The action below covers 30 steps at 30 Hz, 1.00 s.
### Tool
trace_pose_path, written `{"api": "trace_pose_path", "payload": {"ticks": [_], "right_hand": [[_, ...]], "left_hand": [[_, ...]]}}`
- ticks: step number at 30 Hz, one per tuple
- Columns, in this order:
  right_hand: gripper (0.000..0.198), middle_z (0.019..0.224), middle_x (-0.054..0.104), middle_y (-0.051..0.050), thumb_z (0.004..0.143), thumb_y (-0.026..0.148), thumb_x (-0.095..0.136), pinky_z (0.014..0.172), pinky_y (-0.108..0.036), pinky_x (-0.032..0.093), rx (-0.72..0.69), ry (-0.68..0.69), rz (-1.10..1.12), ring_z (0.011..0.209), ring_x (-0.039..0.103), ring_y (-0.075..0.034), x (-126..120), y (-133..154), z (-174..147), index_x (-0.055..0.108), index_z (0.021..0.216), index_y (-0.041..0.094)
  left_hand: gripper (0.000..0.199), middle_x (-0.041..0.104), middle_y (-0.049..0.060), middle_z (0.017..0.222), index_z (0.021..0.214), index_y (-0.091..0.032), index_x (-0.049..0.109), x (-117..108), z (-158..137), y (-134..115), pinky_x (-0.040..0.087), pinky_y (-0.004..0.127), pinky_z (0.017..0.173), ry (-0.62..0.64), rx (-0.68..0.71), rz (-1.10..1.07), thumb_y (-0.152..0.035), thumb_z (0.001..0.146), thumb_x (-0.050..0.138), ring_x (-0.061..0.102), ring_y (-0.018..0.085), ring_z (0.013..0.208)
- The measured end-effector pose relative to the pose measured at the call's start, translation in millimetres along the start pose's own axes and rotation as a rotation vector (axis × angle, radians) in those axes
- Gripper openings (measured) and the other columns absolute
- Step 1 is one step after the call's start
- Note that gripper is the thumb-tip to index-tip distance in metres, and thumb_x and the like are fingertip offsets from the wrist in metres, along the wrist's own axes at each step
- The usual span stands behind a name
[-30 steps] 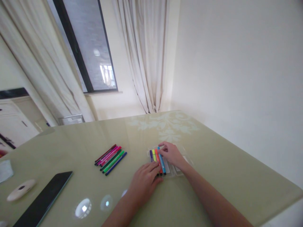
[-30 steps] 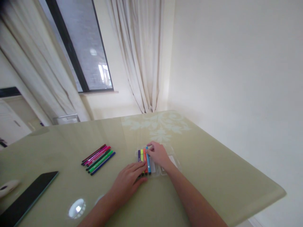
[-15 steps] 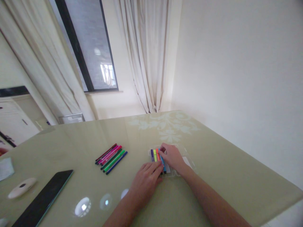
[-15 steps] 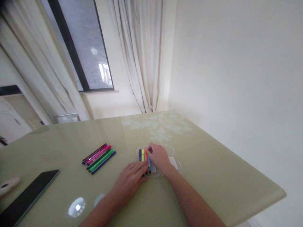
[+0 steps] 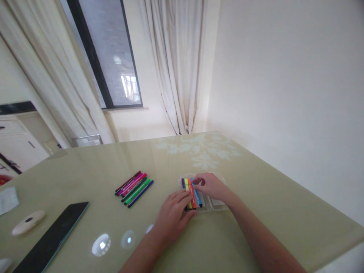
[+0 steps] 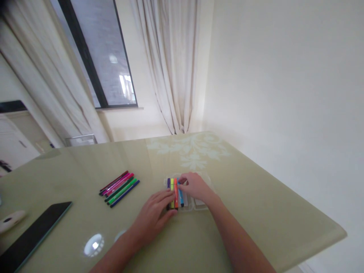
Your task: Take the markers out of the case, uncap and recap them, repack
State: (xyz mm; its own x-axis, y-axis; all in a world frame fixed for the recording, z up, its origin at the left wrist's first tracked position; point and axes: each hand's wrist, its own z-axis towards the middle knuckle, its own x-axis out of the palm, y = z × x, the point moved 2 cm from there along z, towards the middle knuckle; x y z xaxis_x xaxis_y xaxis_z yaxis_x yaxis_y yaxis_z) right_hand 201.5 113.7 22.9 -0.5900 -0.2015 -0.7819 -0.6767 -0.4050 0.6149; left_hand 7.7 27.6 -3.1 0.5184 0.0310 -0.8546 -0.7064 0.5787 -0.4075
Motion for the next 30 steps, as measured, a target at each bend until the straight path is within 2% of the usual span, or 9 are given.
{"api": "trace_pose_path", "payload": {"ticks": [4, 8, 10, 13, 16, 18, 22, 26, 30], "right_hand": [[0.028, 0.091, 0.081, -0.003, 0.08, 0.032, 0.073, 0.072, -0.028, 0.05, -0.024, 0.082, 0.067, 0.076, 0.068, -0.019, -6, -6, 0, 0.083, 0.105, 0.024], [0.037, 0.089, 0.08, 0.001, 0.077, 0.031, 0.075, 0.075, -0.027, 0.049, -0.09, 0.194, 0.102, 0.077, 0.068, -0.019, -9, -5, -2, 0.081, 0.114, 0.03], [0.036, 0.087, 0.08, 0.002, 0.077, 0.031, 0.076, 0.075, -0.027, 0.048, -0.103, 0.205, 0.098, 0.078, 0.068, -0.019, -9, -3, -3, 0.081, 0.113, 0.031], [0.034, 0.087, 0.079, 0.0, 0.073, 0.029, 0.078, 0.074, -0.027, 0.048, -0.054, 0.156, 0.06, 0.078, 0.067, -0.02, -5, -1, -1, 0.083, 0.106, 0.027], [0.037, 0.091, 0.079, -0.004, 0.068, 0.026, 0.081, 0.073, -0.027, 0.048, 0.009, 0.114, 0.067, 0.078, 0.068, -0.02, -1, 0, 0, 0.083, 0.104, 0.021], [0.036, 0.088, 0.079, -0.004, 0.069, 0.027, 0.08, 0.071, -0.027, 0.048, 0.014, 0.136, 0.11, 0.076, 0.069, -0.02, -1, 0, 0, 0.083, 0.105, 0.021], [0.037, 0.079, 0.077, 0.001, 0.073, 0.03, 0.078, 0.068, -0.025, 0.048, -0.062, 0.228, 0.193, 0.075, 0.07, -0.02, -3, 0, -2, 0.082, 0.11, 0.027], [0.035, 0.075, 0.076, 0.001, 0.071, 0.029, 0.08, 0.067, -0.025, 0.048, -0.036, 0.204, 0.202, 0.072, 0.07, -0.02, -2, -2, -1, 0.083, 0.105, 0.026], [0.033, 0.081, 0.079, -0.001, 0.066, 0.028, 0.083, 0.069, -0.026, 0.051, 0.018, 0.181, 0.25, 0.074, 0.071, -0.02, 2, -2, 0, 0.083, 0.098, 0.023]], "left_hand": [[0.05, 0.056, 0.011, 0.153, 0.143, -0.021, 0.059, -1, 3, 6, 0.039, 0.051, 0.12, -0.061, -0.167, -0.1, -0.043, 0.098, 0.059, 0.051, 0.029, 0.142], [0.05, 0.064, 0.012, 0.141, 0.132, -0.02, 0.067, -1, 9, 6, 0.044, 0.048, 0.115, -0.087, -0.278, -0.177, -0.041, 0.086, 0.073, 0.056, 0.03, 0.133], [0.049, 0.068, 0.011, 0.132, 0.128, -0.02, 0.069, -3, 11, 4, 0.046, 0.047, 0.11, -0.093, -0.311, -0.2, -0.041, 0.084, 0.075, 0.059, 0.03, 0.126], [0.048, 0.068, 0.01, 0.127, 0.128, -0.021, 0.069, -3, 12, 4, 0.047, 0.045, 0.108, -0.089, -0.321, -0.226, -0.038, 0.084, 0.074, 0.059, 0.029, 0.122], [0.052, 0.064, 0.011, 0.133, 0.13, -0.021, 0.067, -2, 10, 5, 0.044, 0.045, 0.111, -0.105, -0.308, -0.246, -0.042, 0.083, 0.075, 0.056, 0.03, 0.126], [0.058, 0.061, 0.011, 0.139, 0.132, -0.022, 0.067, -1, 10, 6, 0.042, 0.045, 0.113, -0.113, -0.304, -0.252, -0.045, 0.08, 0.078, 0.054, 0.031, 0.13], [0.065, 0.058, 0.011, 0.144, 0.133, -0.022, 0.067, -3, 13, 4, 0.041, 0.044, 0.115, -0.098, -0.338, -0.241, -0.042, 0.073, 0.083, 0.052, 0.031, 0.133], [0.062, 0.06, 0.011, 0.143, 0.134, -0.021, 0.066, -6, 15, 2, 0.042, 0.043, 0.114, -0.067, -0.341, -0.208, -0.042, 0.077, 0.08, 0.054, 0.031, 0.133], [0.065, 0.06, 0.012, 0.144, 0.135, -0.021, 0.065, -6, 14, 1, 0.041, 0.046, 0.116, -0.046, -0.309, -0.156, -0.047, 0.077, 0.08, 0.053, 0.032, 0.134]]}}
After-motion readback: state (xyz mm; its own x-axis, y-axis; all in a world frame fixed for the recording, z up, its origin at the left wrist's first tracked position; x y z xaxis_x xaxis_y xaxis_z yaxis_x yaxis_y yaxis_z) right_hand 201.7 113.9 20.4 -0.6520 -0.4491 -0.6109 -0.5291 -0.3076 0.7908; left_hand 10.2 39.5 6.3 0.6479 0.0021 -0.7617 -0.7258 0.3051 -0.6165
